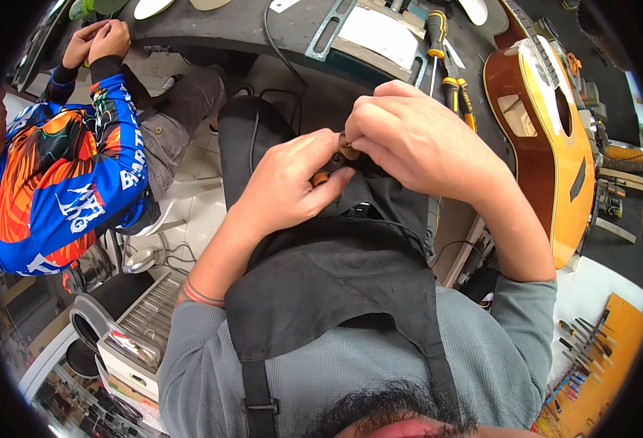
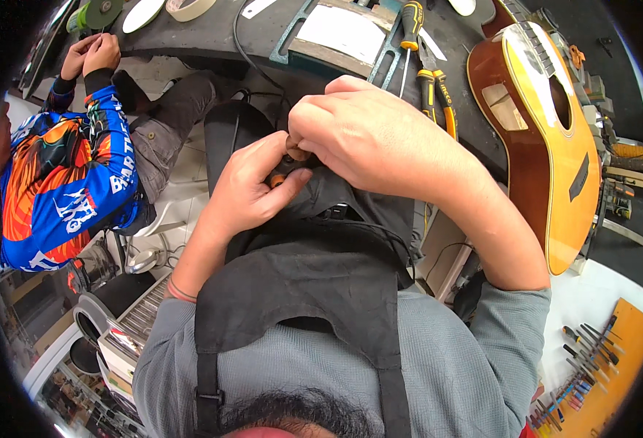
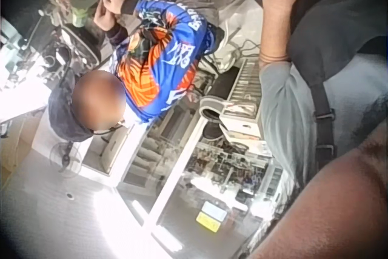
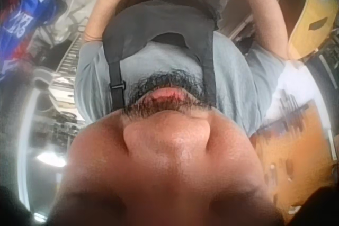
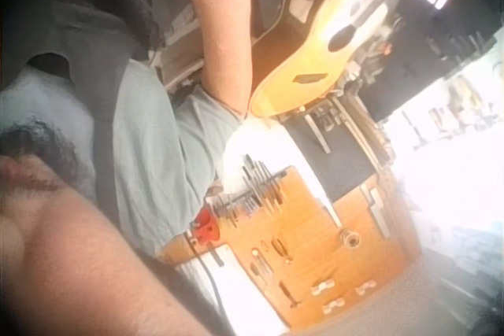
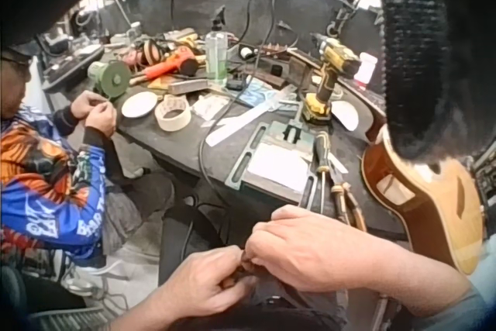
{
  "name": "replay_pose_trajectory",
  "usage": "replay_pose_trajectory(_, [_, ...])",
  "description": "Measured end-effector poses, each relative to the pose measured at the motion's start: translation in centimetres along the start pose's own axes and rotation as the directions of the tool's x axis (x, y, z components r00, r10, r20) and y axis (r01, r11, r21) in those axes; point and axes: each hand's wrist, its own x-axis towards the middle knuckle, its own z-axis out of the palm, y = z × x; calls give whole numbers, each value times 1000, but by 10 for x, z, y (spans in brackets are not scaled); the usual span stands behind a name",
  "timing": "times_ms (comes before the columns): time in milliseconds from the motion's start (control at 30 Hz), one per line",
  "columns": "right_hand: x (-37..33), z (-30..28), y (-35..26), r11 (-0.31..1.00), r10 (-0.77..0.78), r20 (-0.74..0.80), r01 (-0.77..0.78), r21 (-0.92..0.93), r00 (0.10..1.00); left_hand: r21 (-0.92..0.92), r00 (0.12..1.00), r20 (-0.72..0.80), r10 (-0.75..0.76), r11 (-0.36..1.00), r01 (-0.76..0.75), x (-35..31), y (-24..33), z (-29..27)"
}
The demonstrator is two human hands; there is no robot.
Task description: The person assembles a rotary tool by attaching a small circular grinding disc to the shaft. They use a screwdriver to tighten the disc onto the tool and then test the tool by running it briefly.
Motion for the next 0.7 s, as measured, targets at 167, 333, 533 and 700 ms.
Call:
replay_pose_trajectory(167, [-5, -3, -2, 999, 5, 18, -4, -37, 1000, -14, 994, 88, -68, 997, 69, 0, 2, -5])
replay_pose_trajectory(333, [-3, -1, -3, 999, -12, -26, 11, -53, 1000, -46, 995, 95, -34, 998, 38, -1, -1, -5])
replay_pose_trajectory(533, [-1, -1, -5, 998, 60, -17, -60, -11, 998, -40, 988, 150, -32, 998, 38, -3, -4, -11])
replay_pose_trajectory(700, [-3, 2, -5, 997, 70, -25, -69, 42, 997, -135, 998, 41, 42, 990, -37, -9, -16, -1])
